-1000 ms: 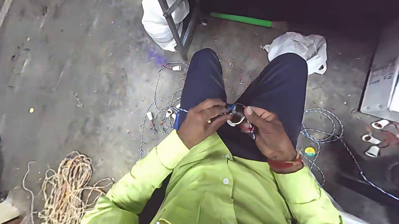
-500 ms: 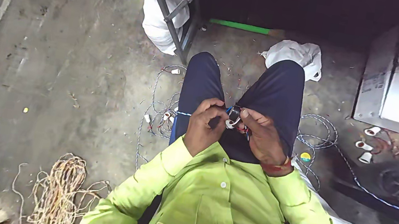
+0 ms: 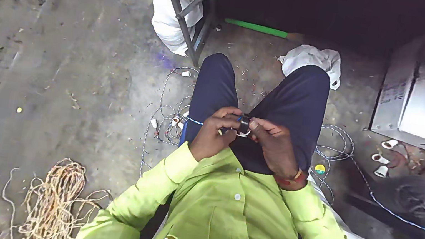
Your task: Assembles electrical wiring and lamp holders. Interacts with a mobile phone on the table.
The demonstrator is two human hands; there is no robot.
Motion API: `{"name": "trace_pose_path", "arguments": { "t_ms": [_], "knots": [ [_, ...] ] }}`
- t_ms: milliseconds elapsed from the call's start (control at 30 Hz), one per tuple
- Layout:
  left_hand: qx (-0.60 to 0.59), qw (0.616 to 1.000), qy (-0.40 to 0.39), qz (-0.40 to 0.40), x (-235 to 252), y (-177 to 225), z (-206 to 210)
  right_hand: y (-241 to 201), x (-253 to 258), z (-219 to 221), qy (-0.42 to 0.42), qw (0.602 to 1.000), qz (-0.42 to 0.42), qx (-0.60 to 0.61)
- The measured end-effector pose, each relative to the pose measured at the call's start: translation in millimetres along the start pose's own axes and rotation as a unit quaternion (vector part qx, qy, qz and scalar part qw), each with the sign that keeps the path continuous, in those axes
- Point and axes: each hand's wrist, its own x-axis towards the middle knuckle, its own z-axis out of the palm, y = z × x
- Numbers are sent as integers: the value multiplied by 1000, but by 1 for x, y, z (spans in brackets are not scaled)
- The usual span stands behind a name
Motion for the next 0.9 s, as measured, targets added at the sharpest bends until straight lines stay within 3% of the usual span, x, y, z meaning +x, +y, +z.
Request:
{"name": "trace_pose_path", "arguments": {
  "t_ms": [167, 300, 400, 567, 667, 767, 900],
  "knots": [
    [-254, 952, 76, -153, -2, 14, -5, -2, 4, -9, -85, 983, -73, -147],
    [-315, 886, 178, -289, 7, 36, -5, -19, 4, -5, -21, 933, -84, -350],
    [-355, 852, 193, -332, 14, 46, -7, -14, 5, 0, 21, 903, -123, -411],
    [-411, 832, 153, -339, 14, 49, -16, 7, 6, 2, -6, 869, -245, -429],
    [-366, 888, 139, -240, 10, 42, -6, 1, 6, 1, -33, 888, -243, -390],
    [-212, 962, 48, -163, 2, 23, -3, -5, 2, 2, -56, 929, -199, -308],
    [-120, 981, -23, -153, 3, 19, -12, -3, 1, 1, -62, 948, -152, -271]
  ]
}}
